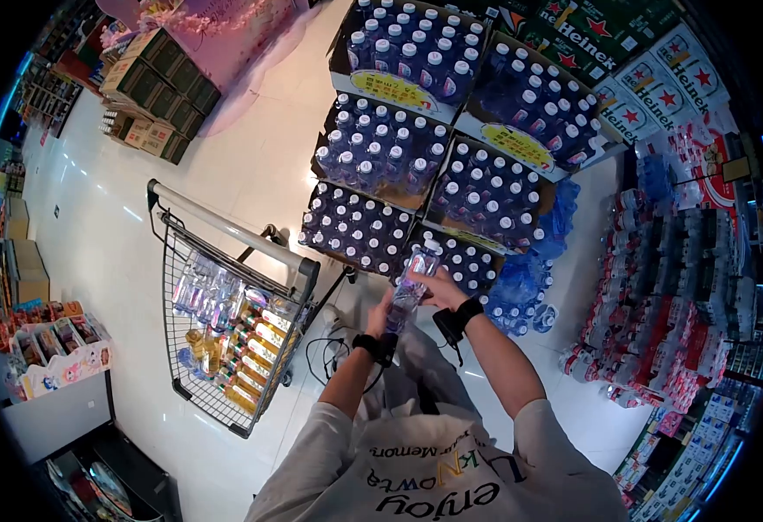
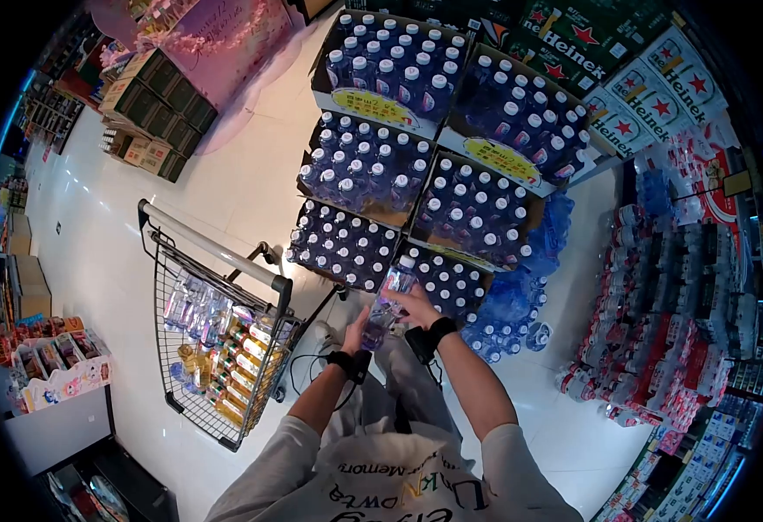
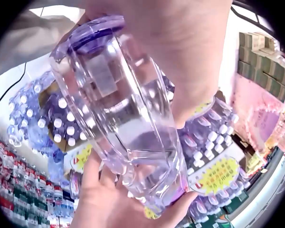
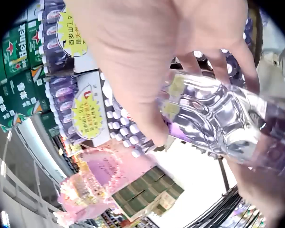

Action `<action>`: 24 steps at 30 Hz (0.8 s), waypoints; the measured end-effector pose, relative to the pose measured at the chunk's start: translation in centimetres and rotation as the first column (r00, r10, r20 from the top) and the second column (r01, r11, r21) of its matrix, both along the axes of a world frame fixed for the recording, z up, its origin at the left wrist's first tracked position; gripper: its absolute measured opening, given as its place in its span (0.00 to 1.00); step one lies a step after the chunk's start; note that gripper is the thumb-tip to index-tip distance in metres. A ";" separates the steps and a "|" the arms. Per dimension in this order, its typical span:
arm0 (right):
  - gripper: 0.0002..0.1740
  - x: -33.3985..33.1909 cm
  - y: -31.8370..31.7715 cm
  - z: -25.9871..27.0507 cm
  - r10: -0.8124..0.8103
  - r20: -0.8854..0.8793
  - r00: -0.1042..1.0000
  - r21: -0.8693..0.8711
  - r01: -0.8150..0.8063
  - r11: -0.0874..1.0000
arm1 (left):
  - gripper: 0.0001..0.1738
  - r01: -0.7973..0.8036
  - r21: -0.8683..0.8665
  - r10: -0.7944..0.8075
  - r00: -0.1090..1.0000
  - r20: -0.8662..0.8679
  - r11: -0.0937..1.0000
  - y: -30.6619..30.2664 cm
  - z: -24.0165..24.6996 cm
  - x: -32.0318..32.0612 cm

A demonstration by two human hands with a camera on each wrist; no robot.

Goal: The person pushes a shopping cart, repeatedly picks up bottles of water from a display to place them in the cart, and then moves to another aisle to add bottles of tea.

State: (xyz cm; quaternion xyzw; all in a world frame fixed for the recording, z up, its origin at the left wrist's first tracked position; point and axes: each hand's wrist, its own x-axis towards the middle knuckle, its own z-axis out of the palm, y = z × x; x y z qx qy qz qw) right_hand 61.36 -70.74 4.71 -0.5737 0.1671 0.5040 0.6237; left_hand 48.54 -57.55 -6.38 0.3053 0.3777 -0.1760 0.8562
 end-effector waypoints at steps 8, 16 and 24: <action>0.25 10.1 5.0 -3.7 -0.048 0.300 0.953 -0.070 0.072 0.995 | 0.26 -0.189 0.004 0.187 0.977 0.101 0.982 4.5 -8.1 10.1; 0.24 19.3 10.3 -6.0 -0.073 0.805 0.589 0.023 0.091 0.996 | 0.29 -0.176 0.615 -0.052 0.941 0.334 0.768 8.8 -2.2 23.5; 0.32 18.2 12.7 -12.9 0.110 0.955 0.275 -0.163 0.178 0.970 | 0.35 -0.245 0.385 0.046 0.888 0.458 0.890 9.6 -5.2 25.6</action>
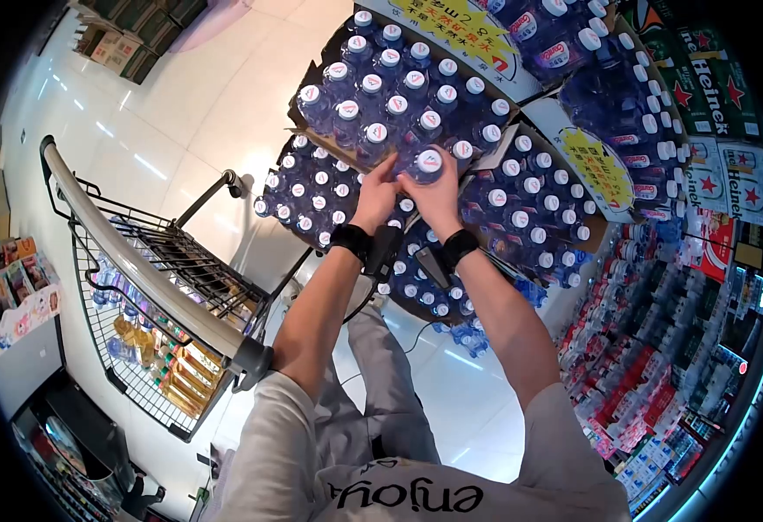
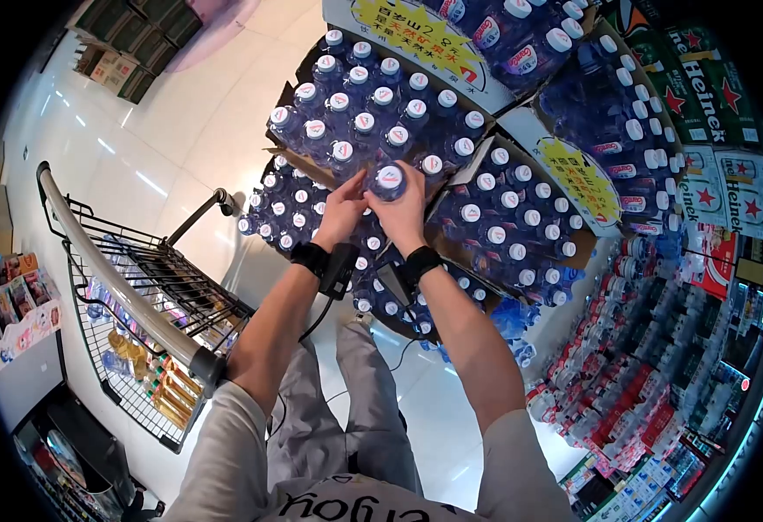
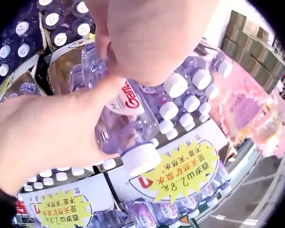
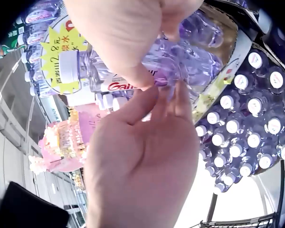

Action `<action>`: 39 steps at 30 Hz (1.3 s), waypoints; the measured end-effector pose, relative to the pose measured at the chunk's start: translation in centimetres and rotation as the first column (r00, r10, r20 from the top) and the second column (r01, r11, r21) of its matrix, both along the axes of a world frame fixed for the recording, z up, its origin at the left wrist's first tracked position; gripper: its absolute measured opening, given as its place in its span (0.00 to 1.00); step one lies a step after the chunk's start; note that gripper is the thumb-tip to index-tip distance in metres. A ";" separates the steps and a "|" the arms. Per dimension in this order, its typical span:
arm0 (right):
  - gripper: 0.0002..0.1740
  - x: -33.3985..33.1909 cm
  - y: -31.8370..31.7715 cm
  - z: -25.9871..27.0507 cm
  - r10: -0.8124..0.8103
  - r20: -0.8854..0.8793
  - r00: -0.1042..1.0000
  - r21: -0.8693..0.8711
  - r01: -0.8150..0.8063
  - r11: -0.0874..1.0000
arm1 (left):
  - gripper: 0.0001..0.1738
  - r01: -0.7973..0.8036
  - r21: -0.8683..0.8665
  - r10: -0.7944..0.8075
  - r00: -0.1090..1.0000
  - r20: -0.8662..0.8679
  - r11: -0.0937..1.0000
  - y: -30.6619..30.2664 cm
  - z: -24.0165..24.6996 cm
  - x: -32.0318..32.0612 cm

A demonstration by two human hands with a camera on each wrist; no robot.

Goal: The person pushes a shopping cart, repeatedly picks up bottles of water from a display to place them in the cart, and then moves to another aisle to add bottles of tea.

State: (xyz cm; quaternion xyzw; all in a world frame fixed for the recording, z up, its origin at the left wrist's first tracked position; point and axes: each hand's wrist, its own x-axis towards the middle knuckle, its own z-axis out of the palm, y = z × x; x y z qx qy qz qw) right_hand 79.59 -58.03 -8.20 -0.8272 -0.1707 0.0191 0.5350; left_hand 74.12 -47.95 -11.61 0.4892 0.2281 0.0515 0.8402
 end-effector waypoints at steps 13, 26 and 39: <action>0.37 -0.1 1.0 -1.6 0.039 -0.254 0.966 -0.172 -0.084 0.981 | 0.24 -0.036 -0.190 -0.018 0.960 -0.279 0.981 0.3 -0.4 -2.9; 0.21 -9.0 -3.9 8.3 -0.075 -0.569 0.819 0.162 0.201 0.966 | 0.19 0.064 -0.015 -0.066 0.973 -0.223 0.998 -4.3 13.5 -11.0; 0.12 -21.7 13.4 27.6 0.176 -0.105 0.979 0.252 -0.145 0.957 | 0.15 -0.075 -0.434 0.136 0.985 0.111 0.898 11.4 29.5 -24.3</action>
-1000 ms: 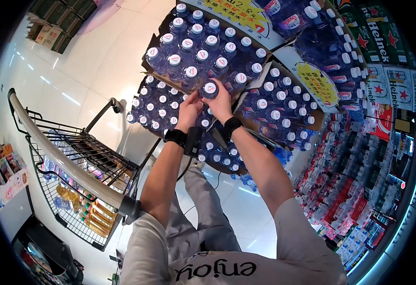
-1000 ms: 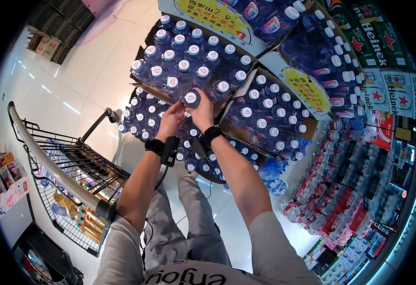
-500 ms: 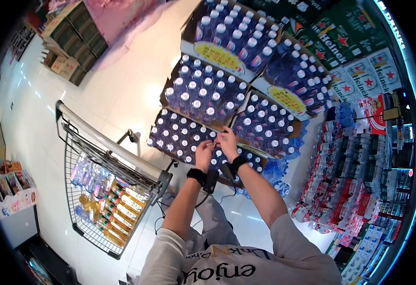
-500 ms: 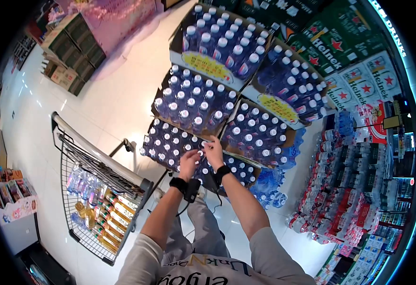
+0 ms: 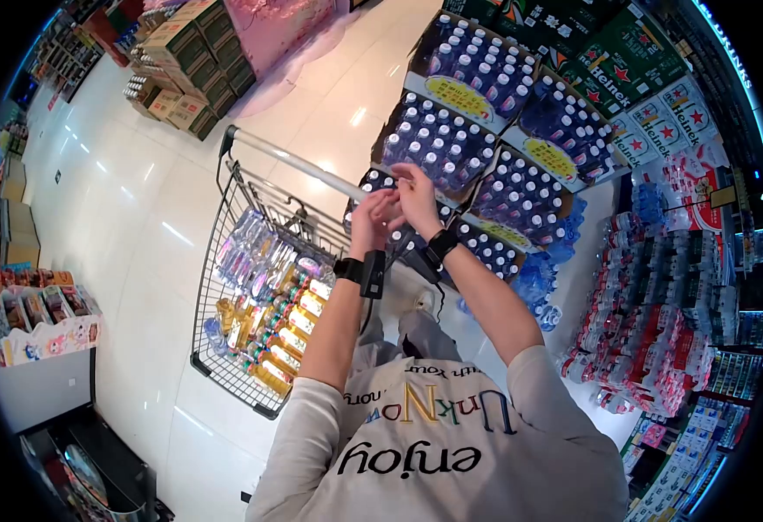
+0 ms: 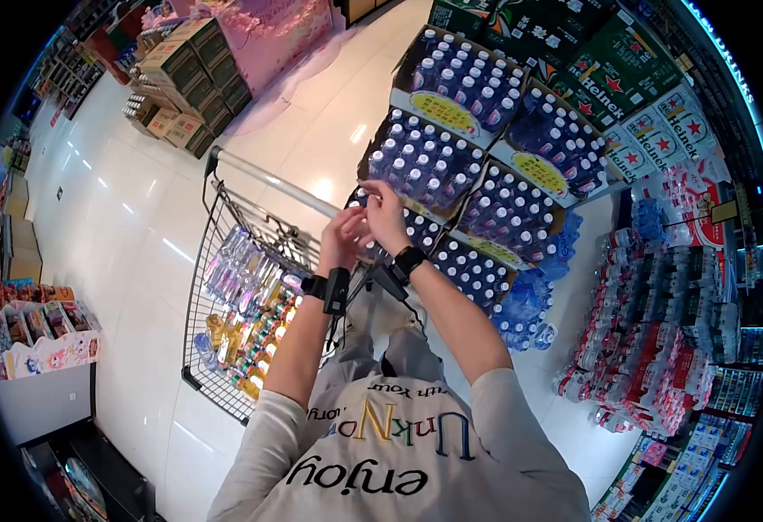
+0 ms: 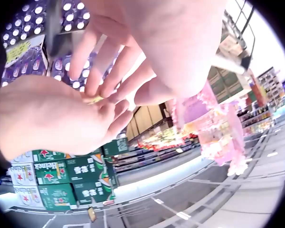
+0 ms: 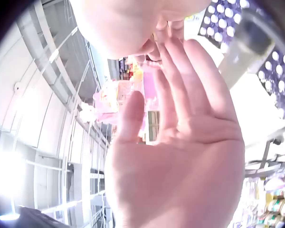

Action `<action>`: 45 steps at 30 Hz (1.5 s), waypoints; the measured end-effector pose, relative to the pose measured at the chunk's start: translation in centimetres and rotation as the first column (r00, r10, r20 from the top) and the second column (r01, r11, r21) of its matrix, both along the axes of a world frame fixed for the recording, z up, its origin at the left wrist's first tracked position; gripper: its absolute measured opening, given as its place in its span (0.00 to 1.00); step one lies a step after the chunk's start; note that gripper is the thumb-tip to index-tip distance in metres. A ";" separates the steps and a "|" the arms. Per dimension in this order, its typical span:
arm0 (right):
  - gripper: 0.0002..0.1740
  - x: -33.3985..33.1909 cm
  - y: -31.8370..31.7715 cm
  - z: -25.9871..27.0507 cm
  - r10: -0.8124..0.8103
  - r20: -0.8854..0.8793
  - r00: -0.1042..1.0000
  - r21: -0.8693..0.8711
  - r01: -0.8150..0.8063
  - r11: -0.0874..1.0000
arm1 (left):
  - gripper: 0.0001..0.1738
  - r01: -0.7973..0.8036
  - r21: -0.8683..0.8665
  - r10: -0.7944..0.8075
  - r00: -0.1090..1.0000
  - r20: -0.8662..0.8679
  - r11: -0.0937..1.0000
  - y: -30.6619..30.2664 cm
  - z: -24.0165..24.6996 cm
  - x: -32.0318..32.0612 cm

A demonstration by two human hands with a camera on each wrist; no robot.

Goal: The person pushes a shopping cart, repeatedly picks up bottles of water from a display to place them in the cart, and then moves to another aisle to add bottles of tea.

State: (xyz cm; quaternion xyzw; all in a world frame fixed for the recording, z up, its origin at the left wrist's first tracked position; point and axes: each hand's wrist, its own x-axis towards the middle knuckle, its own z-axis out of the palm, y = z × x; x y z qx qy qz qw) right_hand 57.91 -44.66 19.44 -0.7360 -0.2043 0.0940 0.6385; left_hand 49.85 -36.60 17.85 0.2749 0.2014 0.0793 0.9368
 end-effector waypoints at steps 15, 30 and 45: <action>0.13 -16.3 11.1 -11.6 0.499 -0.019 0.866 -0.558 -0.424 0.714 | 0.19 -0.200 -0.055 0.105 0.705 -0.701 0.978 8.2 -25.1 -20.4; 0.44 -18.3 10.8 -26.1 0.162 -0.397 0.903 -0.880 -0.425 0.211 | 0.23 -0.240 -0.183 0.031 0.682 -0.731 0.953 12.3 -30.4 -17.9; 0.39 -18.6 10.9 -26.3 0.239 -0.218 0.946 -0.942 -0.268 0.201 | 0.25 -0.117 -0.065 0.022 0.622 -0.783 0.991 13.5 -28.1 -15.0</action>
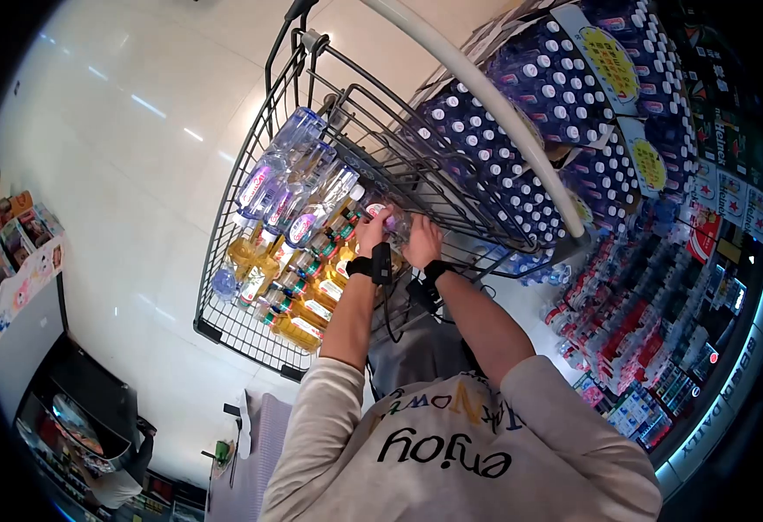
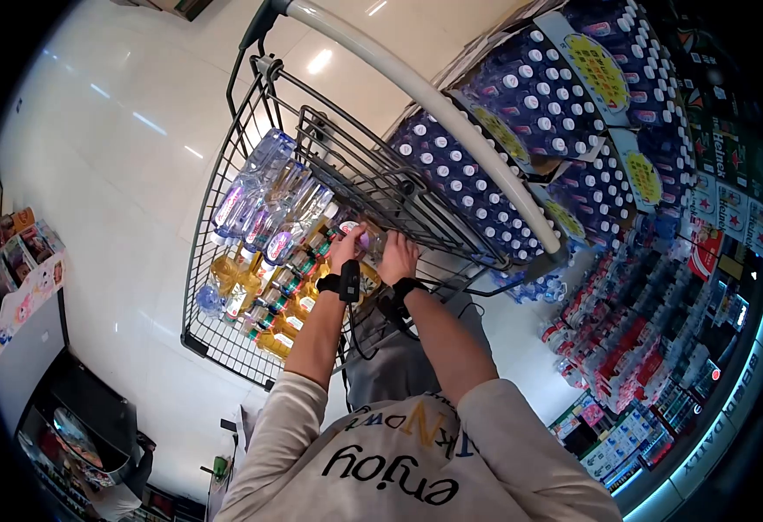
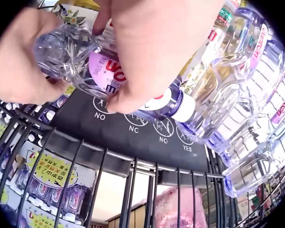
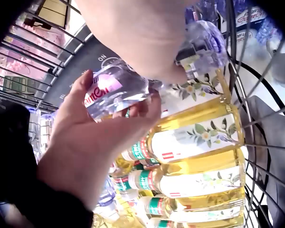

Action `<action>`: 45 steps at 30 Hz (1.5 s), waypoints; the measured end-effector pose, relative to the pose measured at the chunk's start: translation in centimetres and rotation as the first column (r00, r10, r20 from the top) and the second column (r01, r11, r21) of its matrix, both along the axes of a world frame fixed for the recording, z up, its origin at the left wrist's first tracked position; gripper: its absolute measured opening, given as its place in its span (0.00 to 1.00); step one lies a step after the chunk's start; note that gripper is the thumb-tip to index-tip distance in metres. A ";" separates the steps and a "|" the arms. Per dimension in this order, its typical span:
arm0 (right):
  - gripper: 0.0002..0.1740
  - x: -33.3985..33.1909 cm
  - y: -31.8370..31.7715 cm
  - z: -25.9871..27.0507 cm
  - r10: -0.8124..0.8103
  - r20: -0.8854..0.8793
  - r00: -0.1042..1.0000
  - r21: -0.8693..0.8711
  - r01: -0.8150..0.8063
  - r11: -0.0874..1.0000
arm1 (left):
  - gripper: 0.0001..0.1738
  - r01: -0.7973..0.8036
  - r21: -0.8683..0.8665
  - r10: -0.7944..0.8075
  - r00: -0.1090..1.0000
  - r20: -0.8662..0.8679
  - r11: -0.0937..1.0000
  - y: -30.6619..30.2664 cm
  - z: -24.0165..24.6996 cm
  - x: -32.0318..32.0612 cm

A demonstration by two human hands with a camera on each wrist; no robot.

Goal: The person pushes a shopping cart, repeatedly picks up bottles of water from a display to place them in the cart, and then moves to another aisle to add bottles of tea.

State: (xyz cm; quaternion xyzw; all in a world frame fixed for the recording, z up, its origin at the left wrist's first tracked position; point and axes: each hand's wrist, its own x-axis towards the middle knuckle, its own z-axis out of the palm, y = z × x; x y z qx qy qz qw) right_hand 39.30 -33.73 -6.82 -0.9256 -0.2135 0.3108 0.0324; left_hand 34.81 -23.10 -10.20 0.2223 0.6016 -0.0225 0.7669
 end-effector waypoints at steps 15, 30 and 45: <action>0.40 3.5 2.6 13.3 0.129 -0.557 0.821 0.528 0.230 0.817 | 0.21 -0.046 0.161 -0.003 0.956 0.293 0.986 3.6 9.4 1.1; 0.26 14.8 -7.3 24.4 0.309 -0.729 0.611 0.682 0.616 0.393 | 0.27 -0.303 0.225 0.101 0.774 0.626 0.926 -6.4 27.7 9.7; 0.20 23.6 -26.1 30.1 0.158 -0.807 0.569 0.572 0.820 -0.031 | 0.26 0.139 0.308 -0.331 0.566 0.755 0.941 -24.3 28.5 23.8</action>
